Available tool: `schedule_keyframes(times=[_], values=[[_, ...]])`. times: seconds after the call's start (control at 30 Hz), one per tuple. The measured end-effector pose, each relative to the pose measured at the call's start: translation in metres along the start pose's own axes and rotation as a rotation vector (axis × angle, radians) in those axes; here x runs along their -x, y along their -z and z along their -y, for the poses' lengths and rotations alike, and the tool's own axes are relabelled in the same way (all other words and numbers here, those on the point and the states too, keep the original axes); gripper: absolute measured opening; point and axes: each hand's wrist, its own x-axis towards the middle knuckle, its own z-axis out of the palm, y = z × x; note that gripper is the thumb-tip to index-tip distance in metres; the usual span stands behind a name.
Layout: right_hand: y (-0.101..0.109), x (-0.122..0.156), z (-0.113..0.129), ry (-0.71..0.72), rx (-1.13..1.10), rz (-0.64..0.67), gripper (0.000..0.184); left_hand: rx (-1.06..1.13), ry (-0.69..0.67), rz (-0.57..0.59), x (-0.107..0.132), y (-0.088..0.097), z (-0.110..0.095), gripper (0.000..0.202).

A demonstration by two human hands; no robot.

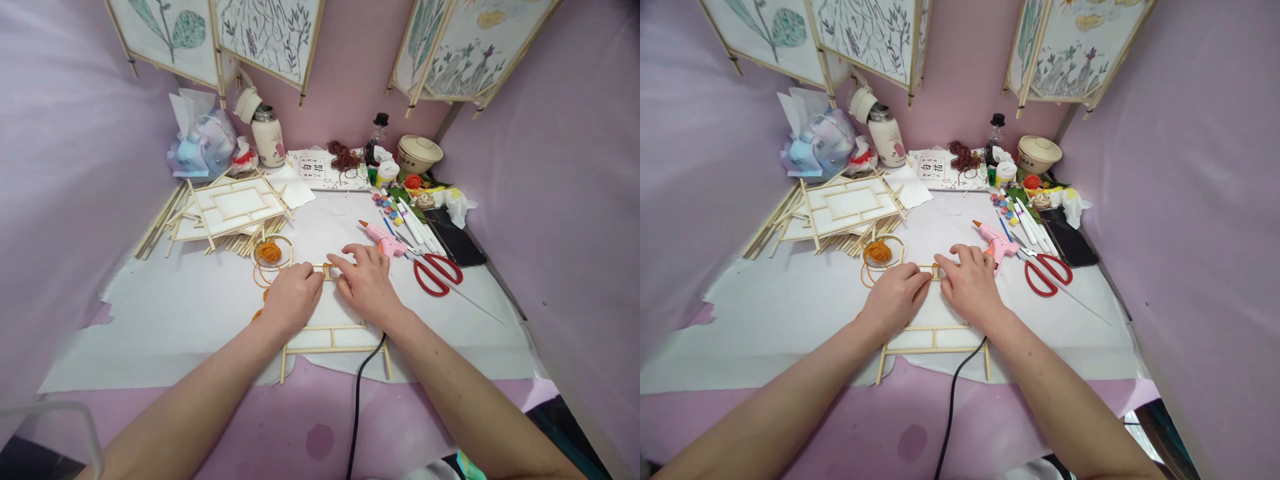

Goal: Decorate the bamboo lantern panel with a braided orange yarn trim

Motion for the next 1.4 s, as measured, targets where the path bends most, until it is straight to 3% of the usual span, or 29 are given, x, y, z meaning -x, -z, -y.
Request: schedule_keyframes(times=[0.13,0.4,0.47,0.57,0.6,0.67,0.77,0.83,1.1,1.23,1.4], values=[[0.0,-0.001,0.002,0.037,0.007,0.042,0.037,0.007,0.002,-0.007,0.001,-0.001,0.0,0.025],[0.001,-0.001,0.003,0.037,-0.032,-0.025,0.037,0.006,0.01,0.017,0.002,-0.001,0.0,0.027],[0.009,0.001,-0.004,-0.044,-0.081,-0.154,0.036,0.013,0.011,0.031,0.002,0.001,0.0,0.027],[0.023,0.008,-0.023,-0.347,-0.142,-0.333,0.028,0.015,0.025,0.057,0.001,0.002,-0.001,0.027],[0.027,0.011,-0.03,-0.492,-0.143,-0.315,0.028,0.013,0.028,0.061,0.001,0.003,-0.001,0.027],[0.032,0.016,-0.042,-0.706,-0.121,-0.15,0.036,0.01,0.03,0.059,0.001,0.003,-0.001,0.027],[0.032,0.015,-0.048,-0.826,-0.05,0.111,0.057,0.009,0.02,0.049,0.001,0.003,-0.001,0.027],[0.029,0.007,-0.047,-0.878,-0.053,0.144,0.063,0.012,0.012,0.041,0.002,0.003,-0.001,0.028],[0.028,-0.011,-0.048,-0.978,-0.354,-0.002,0.025,0.032,0.013,0.035,0.005,0.005,-0.001,0.029],[0.032,-0.003,-0.037,-0.972,-0.708,-0.108,0.02,0.047,0.004,0.015,0.006,0.003,0.0,0.029],[0.043,-0.007,-0.014,-0.883,-1.213,-0.124,0.01,0.062,0.002,0.007,0.007,0.003,0.0,0.03]])
